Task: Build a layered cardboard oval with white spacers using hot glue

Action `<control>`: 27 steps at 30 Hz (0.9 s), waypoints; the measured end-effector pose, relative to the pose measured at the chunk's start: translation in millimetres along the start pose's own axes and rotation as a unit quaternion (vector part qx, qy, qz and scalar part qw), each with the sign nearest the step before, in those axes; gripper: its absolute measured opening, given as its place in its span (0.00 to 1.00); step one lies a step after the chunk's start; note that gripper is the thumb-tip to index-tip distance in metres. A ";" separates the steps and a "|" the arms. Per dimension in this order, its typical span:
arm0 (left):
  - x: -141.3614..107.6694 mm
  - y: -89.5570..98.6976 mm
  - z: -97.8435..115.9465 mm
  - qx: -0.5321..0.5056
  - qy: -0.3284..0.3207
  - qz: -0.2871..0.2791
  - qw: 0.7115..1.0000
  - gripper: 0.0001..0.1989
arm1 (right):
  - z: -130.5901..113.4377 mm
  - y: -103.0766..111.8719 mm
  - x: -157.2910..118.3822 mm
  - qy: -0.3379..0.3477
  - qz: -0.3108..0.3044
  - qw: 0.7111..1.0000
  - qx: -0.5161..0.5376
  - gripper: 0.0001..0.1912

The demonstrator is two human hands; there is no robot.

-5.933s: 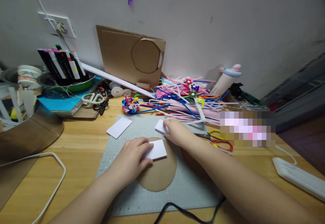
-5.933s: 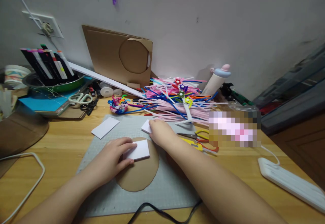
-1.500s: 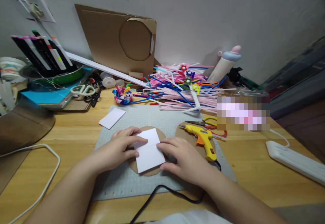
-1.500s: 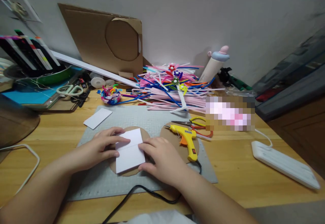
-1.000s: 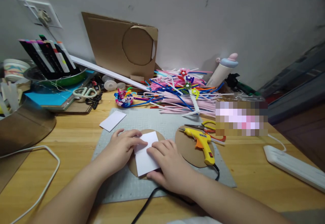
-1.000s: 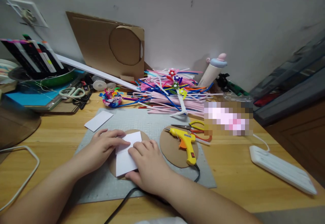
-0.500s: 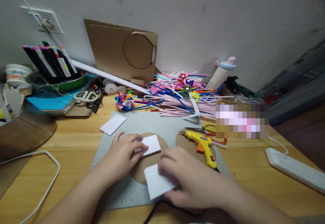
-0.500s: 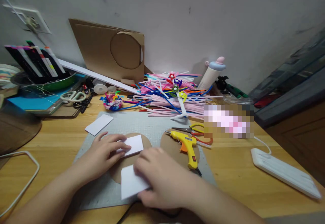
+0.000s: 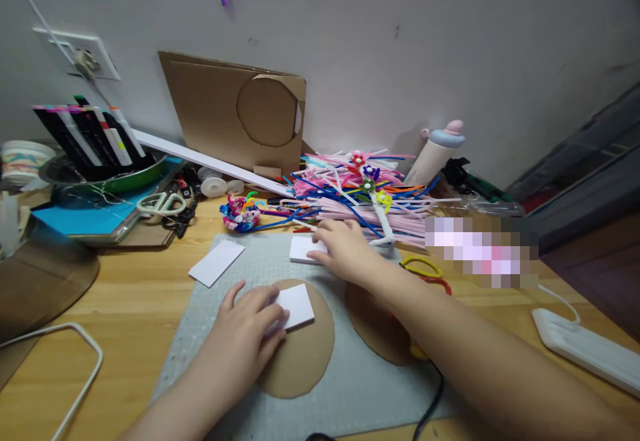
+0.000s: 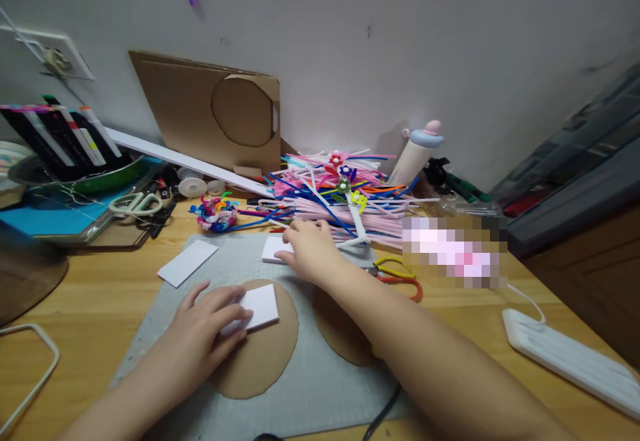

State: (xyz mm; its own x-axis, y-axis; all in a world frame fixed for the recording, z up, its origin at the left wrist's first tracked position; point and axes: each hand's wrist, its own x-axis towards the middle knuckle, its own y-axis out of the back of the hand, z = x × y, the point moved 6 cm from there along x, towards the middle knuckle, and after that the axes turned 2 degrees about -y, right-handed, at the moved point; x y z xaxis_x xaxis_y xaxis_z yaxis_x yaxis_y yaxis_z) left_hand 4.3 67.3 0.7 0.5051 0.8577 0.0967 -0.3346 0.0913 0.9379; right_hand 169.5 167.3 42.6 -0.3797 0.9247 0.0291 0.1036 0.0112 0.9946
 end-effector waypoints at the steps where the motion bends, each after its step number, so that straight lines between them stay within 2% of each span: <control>1: 0.4 0.1 -0.3 -0.004 -0.001 -0.001 1.000 0.09 | 7.9 9.4 -12.9 -0.020 -0.001 1.000 -0.005 0.13; 3: 1.1 0.2 -0.9 -0.011 -0.005 -0.006 1.000 0.09 | 31.2 20.4 -47.7 -0.085 -0.030 0.996 -0.020 0.22; 4: 1.4 0.1 -1.0 -0.014 -0.008 -0.010 1.000 0.09 | 46.4 19.4 -68.2 -0.133 -0.064 0.989 -0.033 0.25; 5: 1.5 0.1 -1.2 -0.015 -0.011 -0.013 1.000 0.09 | 64.9 11.2 -91.2 -0.207 -0.134 0.968 -0.045 0.25; 6: 1.5 0.1 -1.3 -0.016 -0.014 -0.015 1.000 0.10 | 79.4 3.6 -112.0 -0.254 -0.167 0.952 -0.041 0.25; 8: 1.2 0.2 -1.5 -0.017 -0.016 -0.016 1.000 0.10 | 101.0 -15.3 -144.0 -0.314 -0.191 0.930 -0.013 0.26; 11: 0.7 -0.5 -2.1 -0.021 -0.014 -0.012 1.000 0.09 | 114.4 -42.5 -162.8 -0.329 -0.132 0.932 0.077 0.25; 15: 2.2 -2.2 -4.2 -0.041 -0.003 -0.001 0.999 0.07 | 115.8 -61.2 -163.1 -0.319 -0.029 0.932 0.167 0.20; 19: 3.6 -1.9 -4.9 -0.046 -0.002 0.021 0.999 0.06 | 109.3 -59.4 -161.7 -0.315 0.020 0.905 0.285 0.14; 21: 3.5 -2.0 -4.4 -0.045 -0.007 0.029 0.999 0.06 | 100.9 -51.2 -163.1 -0.306 0.020 0.893 0.331 0.12; 22: 3.4 -2.3 -4.1 -0.044 -0.009 0.031 0.998 0.06 | 94.7 -47.1 -164.2 -0.296 0.014 0.876 0.380 0.11; 23: 3.2 -2.5 -3.9 -0.044 -0.010 0.033 0.998 0.06 | 87.2 -43.6 -165.5 -0.283 0.005 0.843 0.458 0.10; 24: 3.1 -2.8 -3.8 -0.044 -0.009 0.034 0.998 0.06 | 78.7 -40.6 -166.5 -0.267 -0.007 0.788 0.554 0.10; 27: 2.7 -3.3 -2.7 -0.046 -0.008 0.034 0.998 0.06 | 52.8 -29.1 -165.4 -0.206 -0.054 0.567 0.796 0.15</control>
State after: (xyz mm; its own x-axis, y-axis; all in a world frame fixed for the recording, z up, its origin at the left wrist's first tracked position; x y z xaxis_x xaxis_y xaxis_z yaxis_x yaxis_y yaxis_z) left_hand 4.6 70.7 -3.1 0.4911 0.8554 0.1647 -0.4390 0.0797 0.8949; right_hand 277.9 34.1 3.6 -0.2495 0.8932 -0.3742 0.9233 0.1028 -0.3702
